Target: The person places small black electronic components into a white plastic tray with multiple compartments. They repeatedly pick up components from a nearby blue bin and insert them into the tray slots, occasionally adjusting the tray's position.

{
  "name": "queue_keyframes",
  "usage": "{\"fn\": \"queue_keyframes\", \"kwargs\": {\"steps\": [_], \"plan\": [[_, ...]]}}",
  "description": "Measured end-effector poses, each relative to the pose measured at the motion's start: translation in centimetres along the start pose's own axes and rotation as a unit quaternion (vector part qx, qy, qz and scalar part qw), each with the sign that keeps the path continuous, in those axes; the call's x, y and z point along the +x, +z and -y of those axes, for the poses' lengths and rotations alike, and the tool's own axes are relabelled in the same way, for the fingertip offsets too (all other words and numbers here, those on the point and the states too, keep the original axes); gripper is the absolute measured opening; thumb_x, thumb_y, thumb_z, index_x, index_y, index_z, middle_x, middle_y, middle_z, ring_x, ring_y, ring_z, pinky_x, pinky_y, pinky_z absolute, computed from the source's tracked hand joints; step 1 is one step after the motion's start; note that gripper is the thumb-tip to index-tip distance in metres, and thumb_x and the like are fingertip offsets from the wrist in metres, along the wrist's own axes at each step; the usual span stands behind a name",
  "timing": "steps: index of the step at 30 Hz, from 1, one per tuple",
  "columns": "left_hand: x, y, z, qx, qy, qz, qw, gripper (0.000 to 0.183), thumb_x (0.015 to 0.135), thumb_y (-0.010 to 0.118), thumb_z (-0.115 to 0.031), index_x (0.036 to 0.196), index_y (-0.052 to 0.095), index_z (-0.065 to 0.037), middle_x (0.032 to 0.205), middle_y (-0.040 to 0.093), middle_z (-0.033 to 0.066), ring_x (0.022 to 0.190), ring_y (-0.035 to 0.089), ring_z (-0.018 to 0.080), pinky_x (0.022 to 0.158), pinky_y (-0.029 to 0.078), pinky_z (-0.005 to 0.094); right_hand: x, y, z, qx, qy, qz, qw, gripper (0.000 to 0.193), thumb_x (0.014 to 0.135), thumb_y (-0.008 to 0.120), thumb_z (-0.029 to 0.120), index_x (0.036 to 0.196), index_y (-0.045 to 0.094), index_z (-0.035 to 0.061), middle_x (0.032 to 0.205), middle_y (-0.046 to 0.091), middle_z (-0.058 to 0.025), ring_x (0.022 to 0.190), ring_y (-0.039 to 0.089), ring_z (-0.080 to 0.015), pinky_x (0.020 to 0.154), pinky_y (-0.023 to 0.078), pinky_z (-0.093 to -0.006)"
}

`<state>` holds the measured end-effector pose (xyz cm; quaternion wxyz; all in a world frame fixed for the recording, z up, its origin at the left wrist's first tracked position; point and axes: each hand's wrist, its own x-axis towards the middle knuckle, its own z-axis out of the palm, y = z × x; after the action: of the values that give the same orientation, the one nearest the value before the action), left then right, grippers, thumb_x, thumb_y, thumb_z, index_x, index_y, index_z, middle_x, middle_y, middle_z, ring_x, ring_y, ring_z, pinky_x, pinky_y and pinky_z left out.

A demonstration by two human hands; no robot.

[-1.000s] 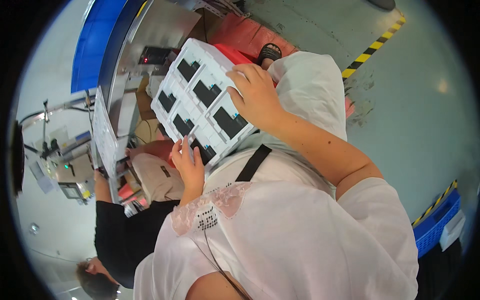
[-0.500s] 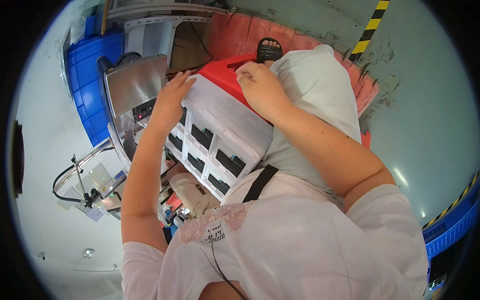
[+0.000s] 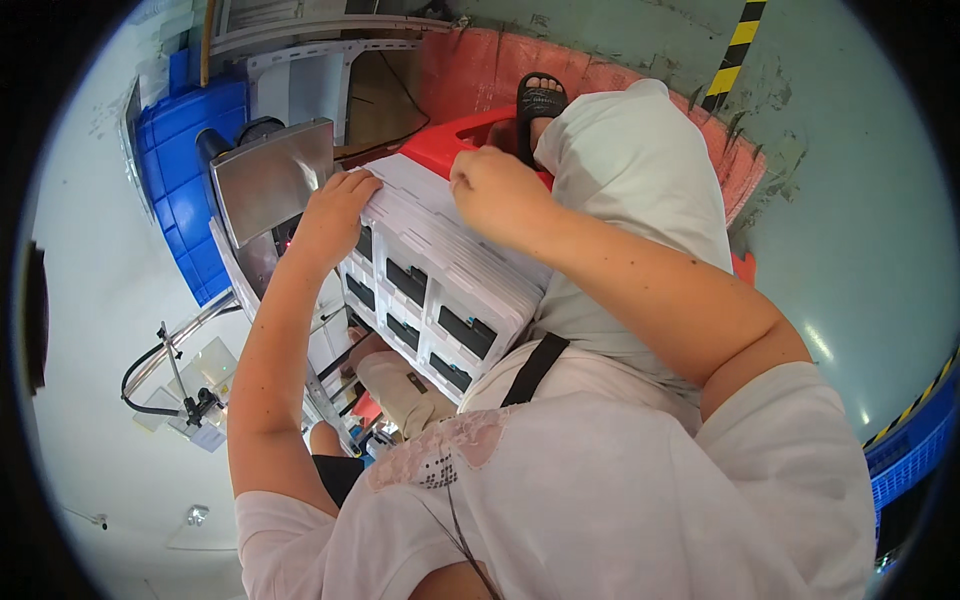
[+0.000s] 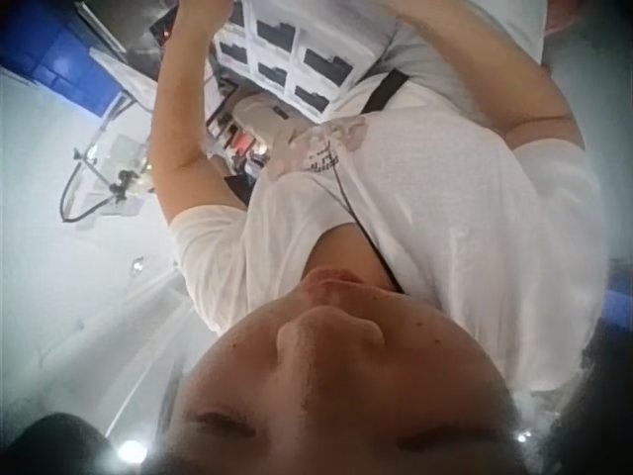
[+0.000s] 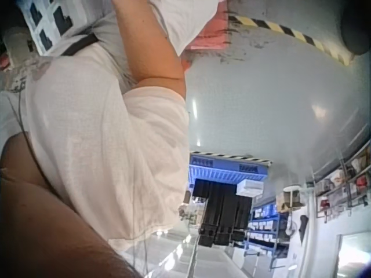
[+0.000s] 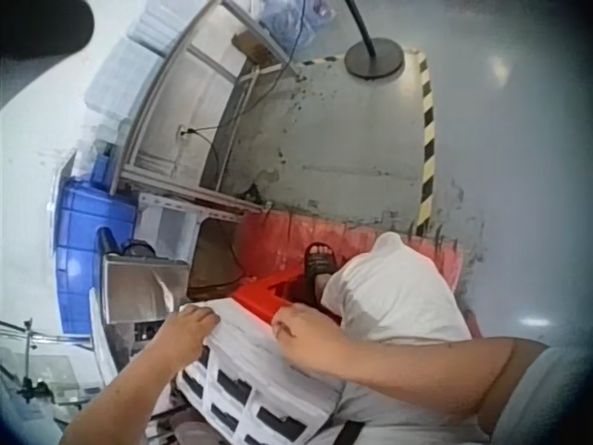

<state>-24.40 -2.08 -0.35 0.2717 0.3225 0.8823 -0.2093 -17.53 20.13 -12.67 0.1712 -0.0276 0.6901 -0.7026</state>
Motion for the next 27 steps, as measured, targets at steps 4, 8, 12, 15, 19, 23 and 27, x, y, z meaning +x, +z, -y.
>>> {"fn": "queue_keyframes", "kwargs": {"steps": [4,8,12,15,19,23,27], "plan": [[-0.7,-0.3,-0.3,-0.002,-0.001,-0.004,1.000,0.053,0.070,0.052,0.009,0.120,0.054,-0.006,0.126,0.053,0.0063,0.119,0.047,0.0268,0.096,0.041,0.0389,-0.4,1.1,-0.4,-0.068,0.001,0.073,0.995,0.020,0.087,0.053,0.016,0.096,0.061,-0.0009,0.094,0.060,-0.0195,0.090,0.059,-0.0338,0.081,0.045,-0.0394],[-2.9,0.2,-1.7,-0.004,0.013,-0.063,0.998,0.055,0.072,0.053,0.007,0.125,0.053,-0.008,0.130,0.052,0.0077,0.121,0.047,0.0276,0.096,0.041,0.0390,-1.0,1.3,-0.7,-0.132,0.000,0.138,0.982,0.021,0.085,0.054,0.015,0.095,0.062,-0.0010,0.094,0.061,-0.0205,0.091,0.059,-0.0355,0.081,0.046,-0.0400],[-6.9,0.3,-4.3,-0.333,-0.145,-0.195,0.911,0.044,0.086,0.055,-0.011,0.128,0.048,-0.003,0.136,0.048,0.0122,0.123,0.047,0.0290,0.098,0.040,0.0429,-0.7,0.9,-1.8,-0.112,0.018,0.095,0.989,0.021,0.084,0.056,0.017,0.093,0.064,-0.0011,0.093,0.062,-0.0209,0.089,0.061,-0.0358,0.078,0.047,-0.0398],[-9.6,0.1,-5.8,-0.742,-0.348,-0.317,0.477,0.051,0.093,0.054,-0.032,0.131,0.045,0.001,0.133,0.050,0.0152,0.122,0.048,0.0306,0.099,0.040,0.0477,-0.4,1.0,-2.8,-0.094,0.027,0.054,0.994,0.023,0.084,0.056,0.019,0.091,0.064,-0.0013,0.090,0.064,-0.0218,0.086,0.062,-0.0364,0.077,0.048,-0.0410],[-13.1,0.1,-1.3,-0.851,-0.213,-0.480,0.016,0.063,0.094,0.052,-0.043,0.134,0.039,0.005,0.131,0.050,0.0217,0.119,0.050,0.0368,0.098,0.041,0.0535,-0.2,1.4,-3.5,-0.112,0.041,0.060,0.991,0.025,0.083,0.057,0.022,0.090,0.065,-0.0014,0.089,0.065,-0.0231,0.087,0.063,-0.0370,0.078,0.048,-0.0430],[-18.9,9.2,5.1,-0.838,0.009,-0.486,-0.247,0.055,0.098,0.042,-0.040,0.135,0.039,0.001,0.133,0.049,0.0186,0.123,0.047,0.0353,0.104,0.037,0.0535,-0.5,2.0,-4.1,-0.148,0.018,0.052,0.987,0.025,0.083,0.059,0.021,0.092,0.065,-0.0013,0.090,0.066,-0.0220,0.085,0.064,-0.0360,0.078,0.048,-0.0417],[-19.3,8.5,-2.8,-0.794,-0.232,-0.559,0.064,0.049,0.100,0.040,-0.036,0.138,0.038,-0.006,0.139,0.045,0.0117,0.126,0.045,0.0304,0.103,0.039,0.0504,0.4,0.5,-6.7,-0.124,0.015,0.001,0.992,0.022,0.084,0.059,0.019,0.090,0.065,-0.0009,0.083,0.066,-0.0178,0.078,0.064,-0.0303,0.072,0.049,-0.0378]]}}
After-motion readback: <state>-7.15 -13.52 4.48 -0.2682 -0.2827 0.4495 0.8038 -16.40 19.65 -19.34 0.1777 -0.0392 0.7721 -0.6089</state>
